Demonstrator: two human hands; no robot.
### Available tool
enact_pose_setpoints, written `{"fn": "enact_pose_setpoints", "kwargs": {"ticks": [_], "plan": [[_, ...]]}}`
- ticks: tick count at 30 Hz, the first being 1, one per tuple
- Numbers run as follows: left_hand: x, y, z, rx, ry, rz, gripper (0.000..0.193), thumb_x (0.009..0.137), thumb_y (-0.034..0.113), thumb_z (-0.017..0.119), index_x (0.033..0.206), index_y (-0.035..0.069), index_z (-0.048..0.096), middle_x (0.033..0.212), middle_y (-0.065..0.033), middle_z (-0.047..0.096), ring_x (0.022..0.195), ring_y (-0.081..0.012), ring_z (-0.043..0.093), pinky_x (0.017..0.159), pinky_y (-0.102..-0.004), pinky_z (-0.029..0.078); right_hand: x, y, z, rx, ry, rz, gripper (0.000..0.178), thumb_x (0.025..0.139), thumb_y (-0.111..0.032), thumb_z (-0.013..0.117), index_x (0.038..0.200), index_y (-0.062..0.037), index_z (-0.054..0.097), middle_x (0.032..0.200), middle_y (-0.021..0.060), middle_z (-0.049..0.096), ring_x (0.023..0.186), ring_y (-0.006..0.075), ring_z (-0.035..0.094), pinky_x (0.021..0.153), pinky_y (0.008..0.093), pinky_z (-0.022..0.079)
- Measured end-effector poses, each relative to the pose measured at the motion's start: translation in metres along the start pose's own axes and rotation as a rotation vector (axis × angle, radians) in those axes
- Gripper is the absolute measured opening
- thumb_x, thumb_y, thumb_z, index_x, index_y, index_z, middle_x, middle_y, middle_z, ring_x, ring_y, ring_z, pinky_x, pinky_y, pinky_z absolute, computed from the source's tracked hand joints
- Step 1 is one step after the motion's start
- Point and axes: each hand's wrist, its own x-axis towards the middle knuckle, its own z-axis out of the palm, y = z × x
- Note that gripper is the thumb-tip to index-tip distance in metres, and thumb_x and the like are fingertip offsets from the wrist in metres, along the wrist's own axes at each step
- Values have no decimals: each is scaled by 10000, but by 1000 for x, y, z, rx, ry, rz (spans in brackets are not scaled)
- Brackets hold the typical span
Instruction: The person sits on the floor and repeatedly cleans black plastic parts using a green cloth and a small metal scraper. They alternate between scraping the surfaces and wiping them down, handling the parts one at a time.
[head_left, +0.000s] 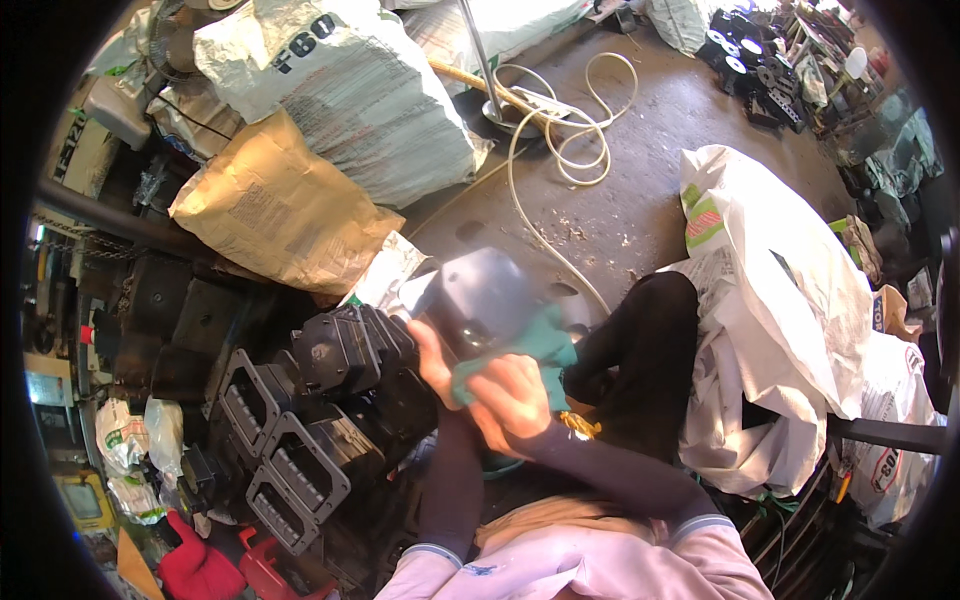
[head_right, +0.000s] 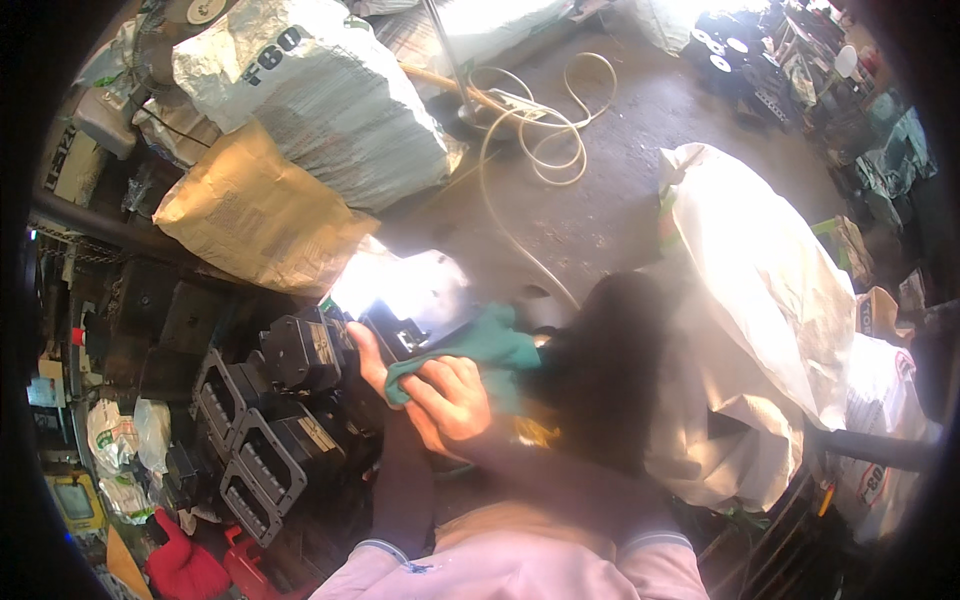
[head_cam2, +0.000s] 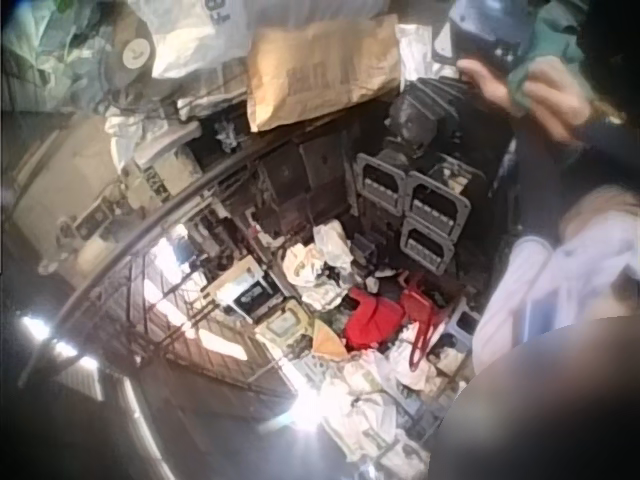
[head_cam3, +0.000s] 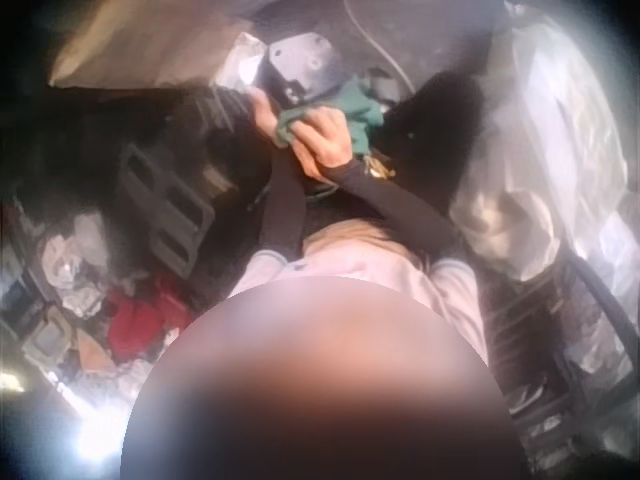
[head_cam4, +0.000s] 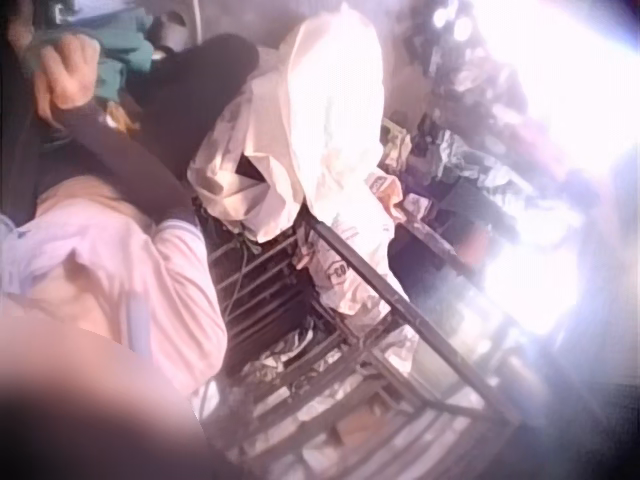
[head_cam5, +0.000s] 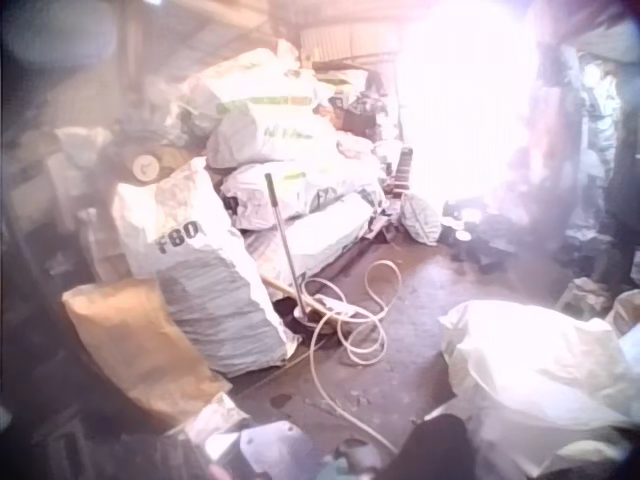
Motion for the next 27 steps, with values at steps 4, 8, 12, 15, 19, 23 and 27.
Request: {"fn": "enact_pose_setpoints", "kwargs": {"ticks": [4,8,12,15,19,23,27], "plan": [[-9,7,-5,172,-5,209,728,1017,615,403,1436,21,446,1326,-136,590,1159,-253,585,1012,-412,480,-3,28,-8,-111,-13,-62,378,632,-55,751,1001,-21,678,1028,120,636,935,319,601,850,452,439],[-12,21,-6,-133,-348,43,824,987,686,365,1541,76,335,1477,-196,483,1334,-342,496,1097,-538,411,-9,42,-18,48,-23,187,305,767,-18,687,1068,-3,644,1268,236,530,1165,417,518,983,484,420],[-11,21,-9,-263,-300,149,665,1048,532,400,1483,30,425,1482,-196,488,1330,-354,502,1116,-551,376,-14,43,-21,202,-59,418,186,900,-98,647,1051,-9,586,1379,264,485,1280,421,486,1064,484,381],[-12,18,-11,-362,-367,146,670,1051,526,395,1492,22,412,1507,-210,453,1371,-367,456,1156,-554,317,-16,39,-23,570,-66,538,171,923,-113,635,1040,-20,550,1420,249,478,1292,359,500,1074,463,374],[-10,18,-13,-364,-442,118,716,1047,554,374,1501,1,386,1502,-220,457,1363,-371,471,1131,-541,364,-15,36,-28,676,-104,636,236,955,-223,646,1043,-46,519,1240,117,589,1146,169,531,999,342,411],[-7,17,-21,-238,-476,82,752,1029,590,393,1508,11,376,1504,-202,459,1358,-344,481,1128,-514,378,-9,42,-34,668,-7,755,229,971,-207,639,1078,-56,503,1006,31,593,912,85,524,789,269,428],[-12,24,-37,-197,-539,-168,821,989,627,454,1537,31,322,1524,-173,441,1360,-309,483,1128,-486,388,12,61,-48,653,-6,743,244,991,-217,629,1121,-63,492,921,39,607,819,84,553,685,270,462]]}}
